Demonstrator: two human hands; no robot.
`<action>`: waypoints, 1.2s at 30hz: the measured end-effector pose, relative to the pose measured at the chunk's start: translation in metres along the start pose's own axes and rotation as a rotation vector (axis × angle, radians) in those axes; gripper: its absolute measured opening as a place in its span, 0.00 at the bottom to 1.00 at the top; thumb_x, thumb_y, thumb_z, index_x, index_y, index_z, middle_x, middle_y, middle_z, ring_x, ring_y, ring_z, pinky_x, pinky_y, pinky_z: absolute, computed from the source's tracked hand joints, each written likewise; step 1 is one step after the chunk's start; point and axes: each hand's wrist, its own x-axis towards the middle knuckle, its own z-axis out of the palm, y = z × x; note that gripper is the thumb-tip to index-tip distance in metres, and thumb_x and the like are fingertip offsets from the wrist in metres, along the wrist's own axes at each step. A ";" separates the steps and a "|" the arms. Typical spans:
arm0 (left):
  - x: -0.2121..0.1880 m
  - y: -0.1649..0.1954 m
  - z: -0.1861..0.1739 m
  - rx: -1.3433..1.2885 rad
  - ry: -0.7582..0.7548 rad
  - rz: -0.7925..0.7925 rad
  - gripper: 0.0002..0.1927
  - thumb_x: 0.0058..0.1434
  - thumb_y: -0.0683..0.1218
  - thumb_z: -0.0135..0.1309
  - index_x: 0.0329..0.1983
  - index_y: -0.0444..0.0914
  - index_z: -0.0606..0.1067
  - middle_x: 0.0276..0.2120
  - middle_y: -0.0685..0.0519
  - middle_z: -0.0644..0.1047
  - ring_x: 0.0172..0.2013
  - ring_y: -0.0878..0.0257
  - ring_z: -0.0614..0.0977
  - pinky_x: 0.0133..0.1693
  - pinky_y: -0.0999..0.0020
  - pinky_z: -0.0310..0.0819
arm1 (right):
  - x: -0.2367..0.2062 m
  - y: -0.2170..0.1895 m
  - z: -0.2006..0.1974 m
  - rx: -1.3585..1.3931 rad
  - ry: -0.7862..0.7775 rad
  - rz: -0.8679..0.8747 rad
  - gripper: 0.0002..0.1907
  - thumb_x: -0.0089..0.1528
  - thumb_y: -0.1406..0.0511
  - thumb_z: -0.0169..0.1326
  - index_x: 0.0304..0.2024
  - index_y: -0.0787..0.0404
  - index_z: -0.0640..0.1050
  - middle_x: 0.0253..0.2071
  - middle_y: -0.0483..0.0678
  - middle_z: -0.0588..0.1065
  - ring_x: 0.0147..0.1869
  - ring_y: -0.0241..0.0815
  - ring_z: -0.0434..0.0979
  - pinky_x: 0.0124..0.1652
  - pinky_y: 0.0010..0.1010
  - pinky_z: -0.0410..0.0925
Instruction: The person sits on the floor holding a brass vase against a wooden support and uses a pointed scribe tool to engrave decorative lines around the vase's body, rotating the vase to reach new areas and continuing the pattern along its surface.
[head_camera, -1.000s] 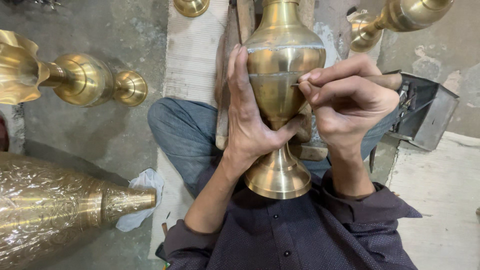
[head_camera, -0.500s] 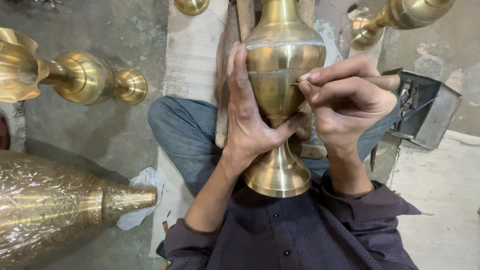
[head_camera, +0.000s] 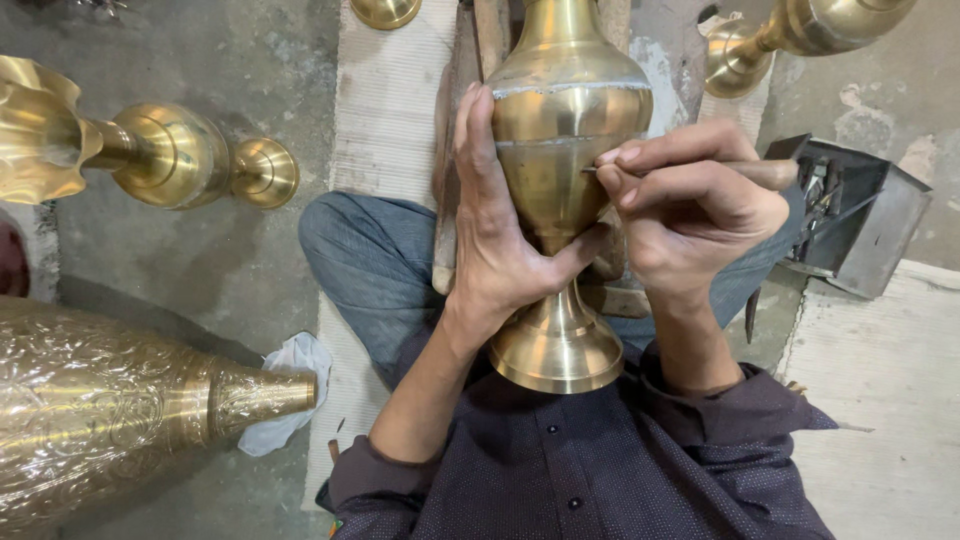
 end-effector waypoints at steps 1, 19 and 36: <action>0.000 0.000 0.000 -0.003 -0.002 -0.004 0.70 0.48 0.55 0.78 0.78 0.42 0.36 0.74 0.38 0.48 0.76 0.43 0.54 0.77 0.52 0.53 | -0.001 -0.001 0.000 -0.010 0.005 0.008 0.13 0.59 0.82 0.66 0.27 0.65 0.77 0.37 0.51 0.77 0.40 0.36 0.80 0.43 0.26 0.79; 0.004 -0.004 -0.003 -0.014 -0.016 -0.003 0.70 0.47 0.53 0.77 0.78 0.42 0.36 0.74 0.38 0.48 0.76 0.42 0.54 0.76 0.51 0.55 | -0.002 0.009 0.001 0.100 -0.035 -0.082 0.13 0.57 0.83 0.67 0.27 0.66 0.78 0.37 0.52 0.78 0.38 0.36 0.81 0.42 0.25 0.79; 0.000 -0.004 -0.011 -0.003 -0.037 -0.004 0.71 0.46 0.51 0.78 0.77 0.42 0.35 0.74 0.38 0.47 0.76 0.43 0.54 0.77 0.52 0.56 | -0.024 0.007 0.011 0.049 0.051 -0.052 0.14 0.60 0.83 0.68 0.28 0.65 0.78 0.40 0.51 0.78 0.40 0.38 0.82 0.44 0.27 0.80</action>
